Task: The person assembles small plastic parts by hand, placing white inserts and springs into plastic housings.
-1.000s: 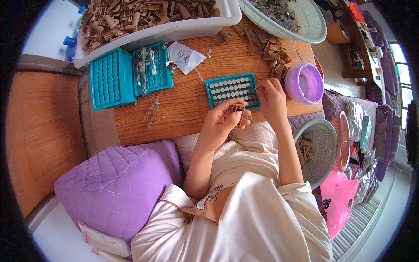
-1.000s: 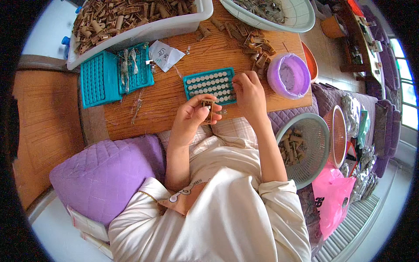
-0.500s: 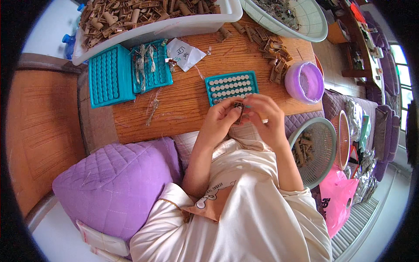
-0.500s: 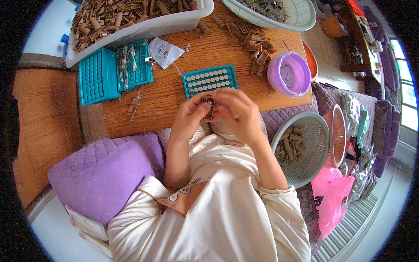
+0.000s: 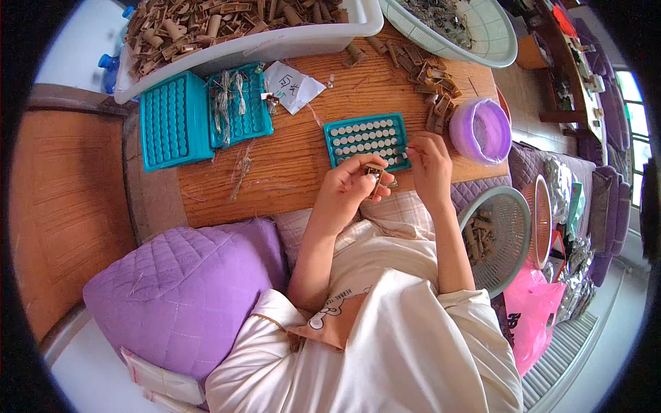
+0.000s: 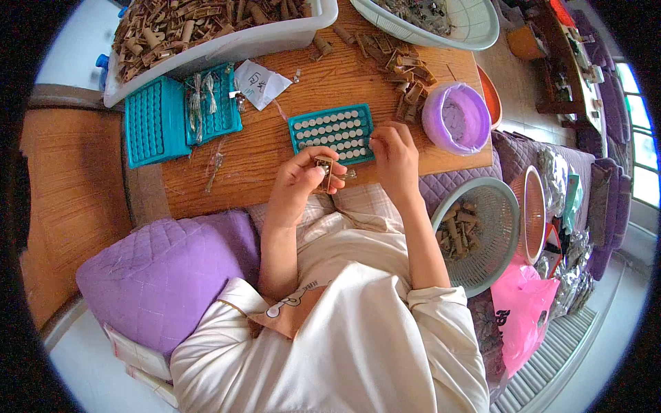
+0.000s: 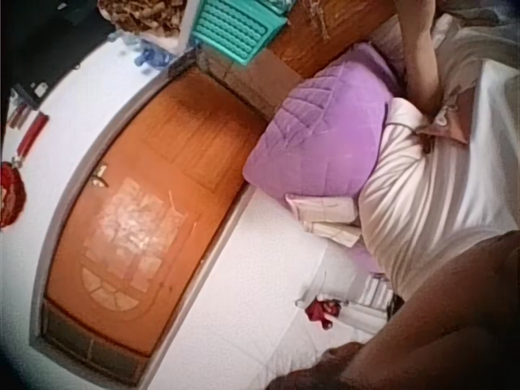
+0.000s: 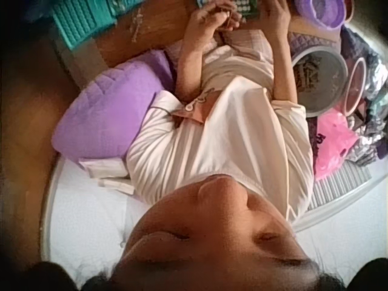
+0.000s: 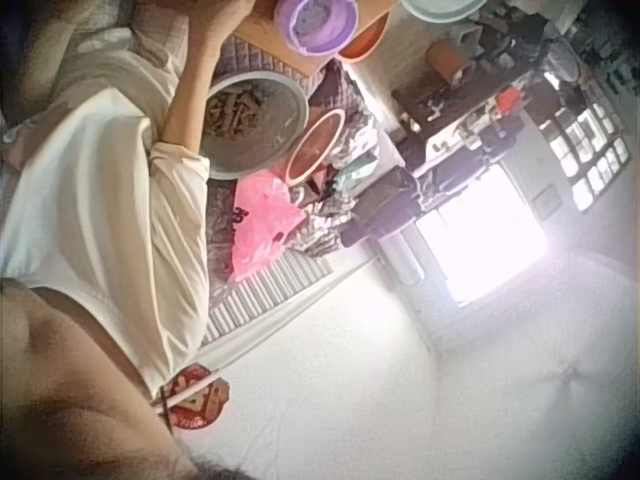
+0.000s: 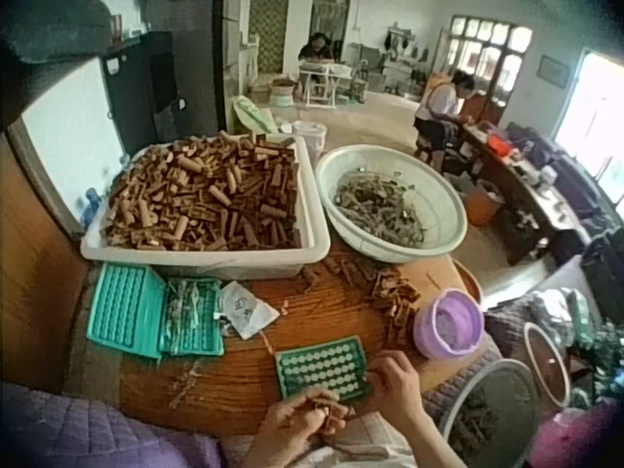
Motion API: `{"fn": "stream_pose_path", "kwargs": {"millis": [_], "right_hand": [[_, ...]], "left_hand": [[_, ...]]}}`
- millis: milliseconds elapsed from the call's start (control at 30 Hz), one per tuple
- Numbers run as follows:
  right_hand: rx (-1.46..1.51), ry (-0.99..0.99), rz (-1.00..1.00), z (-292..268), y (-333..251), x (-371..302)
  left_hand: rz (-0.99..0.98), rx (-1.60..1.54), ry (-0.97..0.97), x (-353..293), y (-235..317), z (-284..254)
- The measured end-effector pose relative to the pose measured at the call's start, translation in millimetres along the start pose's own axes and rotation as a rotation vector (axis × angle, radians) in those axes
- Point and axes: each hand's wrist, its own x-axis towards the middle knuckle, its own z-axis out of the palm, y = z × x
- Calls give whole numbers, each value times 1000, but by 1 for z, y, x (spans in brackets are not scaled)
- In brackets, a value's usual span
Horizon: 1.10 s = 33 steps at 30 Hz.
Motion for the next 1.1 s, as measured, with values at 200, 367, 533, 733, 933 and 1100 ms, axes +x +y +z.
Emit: {"fn": "stream_pose_path", "kwargs": {"millis": [200, 367, 533, 733, 933, 1100], "right_hand": [[313, 205, -119, 5, -47, -25], [154, 163, -320, 5, -53, -25], [201, -70, -214, -11, -57, -17], [52, -817, -7, -53, -55, 21], [748, -919, -212, -24, -26, 87], [68, -151, 76, 56, -2, 152]], "left_hand": [[96, 48, -20, -2, 1, 6], [88, 153, -4, -4, 5, 11], [-18, 322, 18, -7, 1, 3], [196, 804, -158, -6, 4, 16], [-53, 109, -300, -12, 14, 13], [-57, 68, -167, -8, 17, 7]]}}
